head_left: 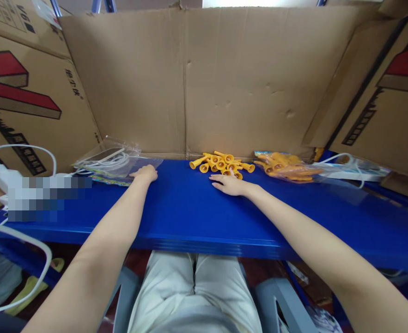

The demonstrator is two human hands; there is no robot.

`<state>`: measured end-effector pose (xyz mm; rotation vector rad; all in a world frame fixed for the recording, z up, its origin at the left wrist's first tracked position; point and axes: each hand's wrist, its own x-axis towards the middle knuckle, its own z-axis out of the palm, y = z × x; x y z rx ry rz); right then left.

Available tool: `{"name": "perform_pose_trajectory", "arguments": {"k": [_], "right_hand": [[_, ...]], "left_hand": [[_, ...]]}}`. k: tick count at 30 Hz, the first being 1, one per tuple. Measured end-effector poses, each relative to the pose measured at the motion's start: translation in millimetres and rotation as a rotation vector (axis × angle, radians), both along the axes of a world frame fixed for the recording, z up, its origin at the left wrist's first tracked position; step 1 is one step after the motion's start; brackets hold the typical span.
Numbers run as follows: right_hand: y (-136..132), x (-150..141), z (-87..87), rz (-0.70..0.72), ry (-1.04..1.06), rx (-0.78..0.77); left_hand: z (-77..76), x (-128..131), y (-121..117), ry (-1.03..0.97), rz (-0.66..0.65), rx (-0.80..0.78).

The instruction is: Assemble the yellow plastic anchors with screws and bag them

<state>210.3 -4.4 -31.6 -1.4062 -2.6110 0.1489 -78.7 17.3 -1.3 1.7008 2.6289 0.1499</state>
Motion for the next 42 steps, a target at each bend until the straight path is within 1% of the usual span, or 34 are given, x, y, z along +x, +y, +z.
{"name": "perform_pose_trajectory", "arguments": {"k": [2,5,11,19,22,26,28,30,32,35,37,38,40,42], "right_hand": [[0,0,-0.2,0.003,0.005,0.007],[-1,0,0.4,0.005,0.009,0.012],[-3,-1,3.0,-0.002,0.0,-0.015],[-5,-2,3.8,-0.011,-0.017,-0.013],[-6,-2,5.1,-0.014,-0.016,-0.015],[-6,-2,5.2,-0.013,-0.013,-0.012],[-5,-1,4.1,-0.004,-0.01,-0.003],[-4,-1,2.9,0.002,-0.007,0.01],[-3,-1,2.1,0.002,0.001,0.012],[-3,0,2.5,-0.001,0.021,-0.006],[-4,0,3.5,0.002,0.025,-0.011],[-5,-1,4.0,0.005,0.024,-0.011],[-6,-1,4.9,0.007,0.02,-0.011],[-6,-1,5.6,-0.002,0.016,-0.016]], "left_hand": [[-2.1,-5,3,-0.031,0.009,0.017],[-5.1,-5,6,-0.011,0.022,0.083],[-10.4,-7,10,0.009,0.021,0.151],[-14.5,-7,9,-0.03,0.063,0.259],[-9.8,-4,7,-0.054,0.082,0.337],[7.3,2,-2,-0.077,0.076,0.442],[17.4,7,-9,-0.074,0.021,0.495],[25.4,13,-15,-0.054,-0.078,0.551],[29.5,19,-19,-0.02,-0.217,0.601],[27.6,26,-18,0.036,-0.491,0.615],[21.9,27,-13,0.056,-0.647,0.53],[18.2,26,-11,0.064,-0.69,0.452],[10.5,23,-5,0.088,-0.711,0.247],[3.9,19,-1,0.112,-0.683,0.051]]}}
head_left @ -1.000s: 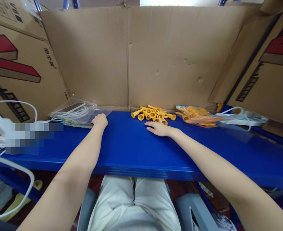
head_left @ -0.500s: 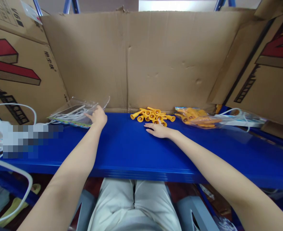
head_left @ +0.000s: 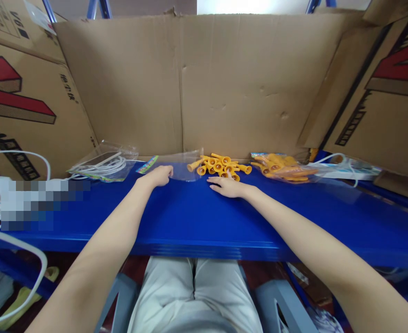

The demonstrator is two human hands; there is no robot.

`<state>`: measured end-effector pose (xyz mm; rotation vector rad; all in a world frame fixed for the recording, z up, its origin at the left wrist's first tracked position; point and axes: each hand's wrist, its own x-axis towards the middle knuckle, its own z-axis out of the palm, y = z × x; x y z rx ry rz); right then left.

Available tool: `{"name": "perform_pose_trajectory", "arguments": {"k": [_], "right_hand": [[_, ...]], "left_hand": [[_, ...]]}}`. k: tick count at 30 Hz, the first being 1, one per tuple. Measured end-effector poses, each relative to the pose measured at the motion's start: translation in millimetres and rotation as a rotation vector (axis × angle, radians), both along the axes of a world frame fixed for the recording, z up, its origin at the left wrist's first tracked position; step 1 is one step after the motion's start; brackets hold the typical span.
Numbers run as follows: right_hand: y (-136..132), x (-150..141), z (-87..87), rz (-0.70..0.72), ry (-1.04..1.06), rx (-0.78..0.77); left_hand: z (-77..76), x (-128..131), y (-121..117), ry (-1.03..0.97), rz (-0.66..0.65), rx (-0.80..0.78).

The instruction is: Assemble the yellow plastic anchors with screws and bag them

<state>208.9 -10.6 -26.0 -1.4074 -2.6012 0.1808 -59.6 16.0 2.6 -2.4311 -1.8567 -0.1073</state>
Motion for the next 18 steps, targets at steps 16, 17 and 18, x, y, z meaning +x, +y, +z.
{"name": "perform_pose_trajectory", "arguments": {"k": [16,17,18], "right_hand": [[2,7,10.1,0.014,0.171,0.093],[4,10,14.2,-0.015,0.247,0.152],[6,15,18.1,-0.069,0.331,0.227]], "left_hand": [[-1.1,-5,0,0.054,0.273,-0.071],[-0.7,-5,-1,0.045,0.284,-0.063],[-0.1,-4,-2,0.037,0.301,-0.055]]}}
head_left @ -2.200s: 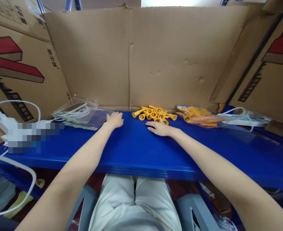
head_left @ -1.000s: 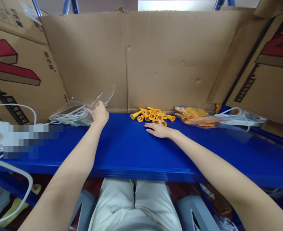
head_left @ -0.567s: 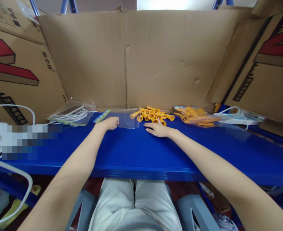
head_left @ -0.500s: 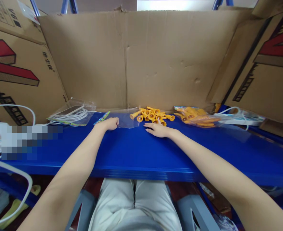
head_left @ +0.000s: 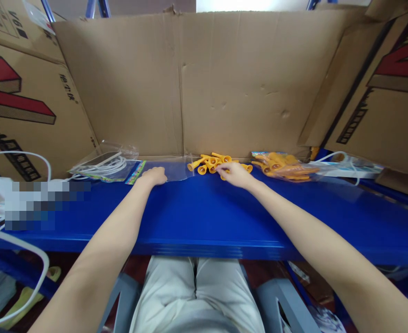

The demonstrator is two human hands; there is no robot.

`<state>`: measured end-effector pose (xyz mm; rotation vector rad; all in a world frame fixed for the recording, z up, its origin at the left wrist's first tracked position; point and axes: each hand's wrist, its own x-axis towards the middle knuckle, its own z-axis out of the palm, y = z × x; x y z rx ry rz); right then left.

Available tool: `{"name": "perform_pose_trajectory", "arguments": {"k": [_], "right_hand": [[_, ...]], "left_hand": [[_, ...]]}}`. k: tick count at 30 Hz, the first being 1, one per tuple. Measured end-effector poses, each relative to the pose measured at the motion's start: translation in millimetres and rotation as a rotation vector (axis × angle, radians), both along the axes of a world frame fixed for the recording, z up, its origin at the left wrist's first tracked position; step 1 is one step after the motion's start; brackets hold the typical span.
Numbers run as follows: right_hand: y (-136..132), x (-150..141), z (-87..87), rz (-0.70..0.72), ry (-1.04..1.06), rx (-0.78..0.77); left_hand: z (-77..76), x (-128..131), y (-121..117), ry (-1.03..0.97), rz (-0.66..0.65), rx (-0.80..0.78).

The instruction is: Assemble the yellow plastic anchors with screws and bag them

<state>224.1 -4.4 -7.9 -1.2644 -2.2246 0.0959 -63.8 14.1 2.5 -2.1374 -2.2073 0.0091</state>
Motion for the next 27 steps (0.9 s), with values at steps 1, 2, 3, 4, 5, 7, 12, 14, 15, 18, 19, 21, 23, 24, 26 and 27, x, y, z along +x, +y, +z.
{"name": "perform_pose_trajectory", "arguments": {"k": [1,2,3,4,5,7,12,14,15,18,19,21,23,24,26,27], "right_hand": [[3,6,3.3,-0.077,0.088,0.072],[7,13,5.4,-0.167,0.165,0.139],[12,21,6.2,-0.258,0.223,0.189],[17,30,5.3,-0.336,0.256,0.215],[23,39,2.8,-0.398,0.261,0.22],[34,56,-6.1,-0.508,0.224,0.187],[51,79,-31.2,-0.599,-0.012,-0.072],[51,79,-34.9,-0.603,-0.103,-0.134],[50,78,-35.2,-0.619,-0.127,-0.136],[46,72,-33.0,-0.7,-0.144,-0.072],[46,71,-32.1,-0.722,-0.139,-0.058],[46,69,-30.5,-0.742,-0.103,-0.069],[47,69,-28.9,-0.743,-0.026,-0.109],[48,70,-27.9,-0.744,0.02,-0.121],[49,72,-25.0,-0.753,0.117,-0.101],[49,74,-23.2,-0.759,0.168,-0.074]], "left_hand": [[1.0,1,-1,-0.005,0.02,0.01],[2.1,2,-3,-0.011,0.04,0.021],[3.4,3,-4,-0.015,0.062,0.029],[4.8,4,-6,-0.019,0.081,0.034],[6.0,5,-7,-0.021,0.098,0.036],[8.1,6,-9,-0.02,0.13,0.036],[8.7,5,-8,-0.019,0.189,0.061],[7.5,3,-6,-0.021,0.206,0.071],[6.9,2,-5,-0.023,0.213,0.076],[5.5,1,-4,-0.034,0.227,0.089],[5.5,2,-4,-0.038,0.235,0.091],[6.1,4,-6,-0.044,0.25,0.086],[7.4,7,-8,-0.048,0.261,0.071],[8.2,8,-10,-0.051,0.262,0.062],[9.7,11,-13,-0.061,0.262,0.044],[10.3,12,-14,-0.068,0.262,0.038]]}}
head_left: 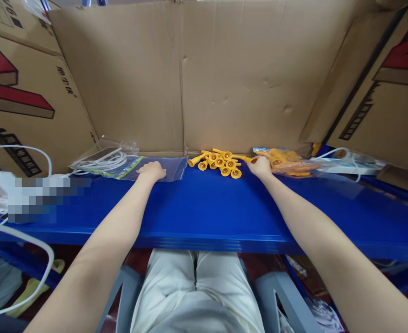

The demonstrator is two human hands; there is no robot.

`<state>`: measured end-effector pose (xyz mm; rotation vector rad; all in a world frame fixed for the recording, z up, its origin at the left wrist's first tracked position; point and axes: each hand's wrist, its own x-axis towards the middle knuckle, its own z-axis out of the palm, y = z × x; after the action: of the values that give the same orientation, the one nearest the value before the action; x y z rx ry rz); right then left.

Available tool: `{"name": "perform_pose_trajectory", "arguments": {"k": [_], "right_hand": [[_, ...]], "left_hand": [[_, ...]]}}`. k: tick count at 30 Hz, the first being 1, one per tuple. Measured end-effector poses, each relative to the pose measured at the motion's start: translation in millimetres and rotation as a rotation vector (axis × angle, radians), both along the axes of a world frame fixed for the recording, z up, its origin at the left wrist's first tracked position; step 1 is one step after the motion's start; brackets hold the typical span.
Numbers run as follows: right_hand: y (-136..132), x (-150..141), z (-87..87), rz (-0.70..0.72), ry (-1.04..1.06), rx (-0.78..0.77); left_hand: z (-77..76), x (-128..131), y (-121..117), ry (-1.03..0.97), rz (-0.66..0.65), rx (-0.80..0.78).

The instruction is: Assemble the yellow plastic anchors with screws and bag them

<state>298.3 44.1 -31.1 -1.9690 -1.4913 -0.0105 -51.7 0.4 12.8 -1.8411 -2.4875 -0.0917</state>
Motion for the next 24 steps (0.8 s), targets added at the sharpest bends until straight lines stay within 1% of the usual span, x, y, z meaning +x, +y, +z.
{"name": "perform_pose_trajectory", "arguments": {"k": [4,7,9,12,15,17,21,24], "right_hand": [[-3,7,8.2,-0.047,0.113,0.21],[-4,6,13.1,-0.036,0.137,0.37],[-4,0,14.7,0.059,0.131,0.457],[-7,-17,14.8,0.286,0.143,0.544],[-13,-39,12.8,0.498,0.147,0.573],[-19,-53,10.6,0.611,0.123,0.556],[-31,-75,3.0,0.772,0.045,0.464],[-35,-85,-4.6,0.856,-0.021,0.386]], "left_hand": [[-0.5,1,0,-0.015,0.004,0.025],[-3.4,3,1,-0.036,-0.066,0.094],[-5.7,6,1,-0.072,-0.145,0.124],[-9.2,14,0,-0.094,-0.205,0.134],[-12.8,22,-1,-0.048,-0.199,0.158],[-14.8,25,-1,-0.009,-0.217,0.162],[-15.4,24,1,0.015,-0.322,0.139],[-12.9,23,1,-0.022,-0.448,0.127]]}}
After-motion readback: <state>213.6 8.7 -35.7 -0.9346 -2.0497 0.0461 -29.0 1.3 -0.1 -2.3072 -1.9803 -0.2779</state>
